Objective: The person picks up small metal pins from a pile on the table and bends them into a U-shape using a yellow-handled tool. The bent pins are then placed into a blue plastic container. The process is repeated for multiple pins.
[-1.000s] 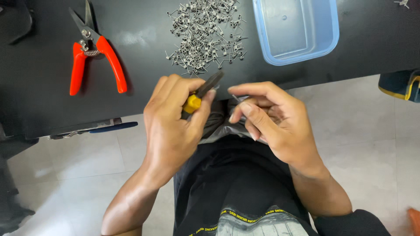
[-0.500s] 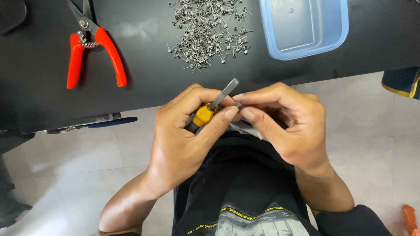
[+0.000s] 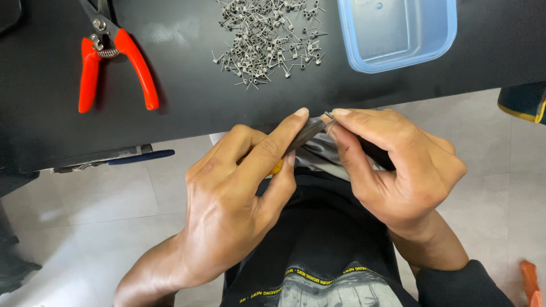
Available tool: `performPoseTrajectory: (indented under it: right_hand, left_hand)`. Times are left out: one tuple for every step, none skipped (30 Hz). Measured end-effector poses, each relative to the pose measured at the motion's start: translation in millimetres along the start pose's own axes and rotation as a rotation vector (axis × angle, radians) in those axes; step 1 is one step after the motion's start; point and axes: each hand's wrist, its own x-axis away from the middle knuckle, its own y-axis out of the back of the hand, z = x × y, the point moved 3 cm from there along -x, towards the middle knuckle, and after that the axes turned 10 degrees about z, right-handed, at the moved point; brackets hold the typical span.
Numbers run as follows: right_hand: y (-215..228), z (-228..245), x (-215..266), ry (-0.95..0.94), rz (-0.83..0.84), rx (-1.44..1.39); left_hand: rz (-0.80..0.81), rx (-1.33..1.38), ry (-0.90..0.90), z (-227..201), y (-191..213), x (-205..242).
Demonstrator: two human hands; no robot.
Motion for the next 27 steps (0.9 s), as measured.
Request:
performPoseTrajectory:
  right_hand:
    - [-2.0,-0.7,1.8,-0.002,-0.001,0.001]
    - [-3.3,-1.6,3.8,-0.007,-0.024,-0.007]
    - [-4.7,-2.4,5.9,-0.013,-0.046,-0.017]
    - [-9.6,-4.0,9.0,-0.016,-0.046,-0.017]
    - [-12.8,-5.8,12.4,-0.016,-0.106,-0.025]
    - [-16.1,-7.5,15.7,-0.016,-0.166,-0.033]
    - [-17.4,-4.9,17.2,-0.016,-0.165,-0.034]
    - [-18.3,-4.6,19.1,-0.091,-0.188,-0.049]
    - [-19.3,-4.1,21.2,-0.167,-0.209,-0.065]
    - [-16.4,-2.0,21.1,-0.168,-0.209,-0.067]
    - [-14.2,-1.3,21.2,-0.214,-0.185,-0.084]
    - [-12.0,-0.6,21.5,-0.261,-0.162,-0.101]
    - [-13.9,-0.2,23.3,-0.261,-0.160,-0.102]
    - [-14.8,-0.9,25.8,-0.282,-0.206,-0.184]
    - [-16.3,-1.6,28.1,-0.302,-0.253,-0.269]
    - [-10.7,1.1,23.9,-0.301,-0.253,-0.271]
    - [-8.0,-0.1,20.5,-0.389,-0.219,-0.508]
    - [-5.9,-0.6,17.4,-0.475,-0.179,-0.743]
    - [-1.9,-4.4,18.7,-0.478,-0.182,-0.740]
    - [-2.4,-9.3,20.7,-0.534,-0.145,-1.003]
    - [-3.2,-12.9,22.6,-0.590,-0.111,-1.271]
    - [0.6,-16.3,21.2,-0.592,-0.116,-1.269]
    - [-0.3,-18.1,20.1,-0.645,-0.032,-1.468]
    - [-1.0,-19.0,19.0,-0.700,0.054,-1.665]
    - [-0.7,-19.5,18.8,-0.702,0.052,-1.663]
    - [-0.9,-19.3,18.2,-0.690,0.069,-1.687]
    - [-1.1,-19.0,17.7,-0.678,0.087,-1.711]
  left_hand:
    - [0.002,0.000,-0.001,-1.7,-0.5,0.3]
    - [-0.007,-0.020,-0.003,-3.5,-0.7,0.6]
    - [-0.015,-0.040,-0.003,-5.3,-0.9,1.2]
    - [-0.013,-0.040,-0.003,-7.1,-1.4,1.8]
    - [-0.020,-0.069,-0.028,-9.7,-1.6,2.4]
    - [-0.027,-0.097,-0.053,-12.2,-1.7,3.2]
    - [-0.028,-0.098,-0.052,-14.0,-2.5,4.2]
    - [-0.028,-0.118,-0.063,-16.2,-3.2,5.3]
    - [-0.029,-0.139,-0.075,-18.4,-3.9,6.5]
    - [-0.028,-0.140,-0.073,-20.2,-4.0,7.2]
    - [-0.050,-0.137,-0.083,-22.4,-3.6,8.1]
    - [-0.071,-0.133,-0.093,-24.6,-3.3,9.0]
    - [-0.071,-0.133,-0.091,-24.7,-3.6,8.7]
    - [-0.079,-0.126,-0.094,-25.1,-3.6,8.5]
    - [-0.088,-0.121,-0.097,-25.2,-3.2,8.4]
    - [-0.089,-0.122,-0.096,-23.6,-2.7,8.1]
    - [-0.076,-0.085,-0.106,-22.1,-2.6,7.0]
    - [-0.064,-0.048,-0.115,-20.8,-2.8,5.8]
    - [-0.060,-0.046,-0.119,-17.1,-4.1,5.4]
    - [-0.040,0.035,-0.119,-12.9,-6.0,4.9]
    - [-0.018,0.115,-0.118,-8.7,-7.6,4.4]
    - [-0.015,0.116,-0.121,-5.4,-8.4,2.1]
    - [-0.002,0.171,-0.140,-2.4,-9.3,0.1]
    - [0.011,0.225,-0.159,0.8,-10.2,-2.0]
    - [0.012,0.227,-0.160,0.7,-9.5,-2.1]
    - [0.009,0.197,-0.163,0.5,-8.6,-2.1]
    - [0.006,0.166,-0.165,0.4,-7.7,-2.0]
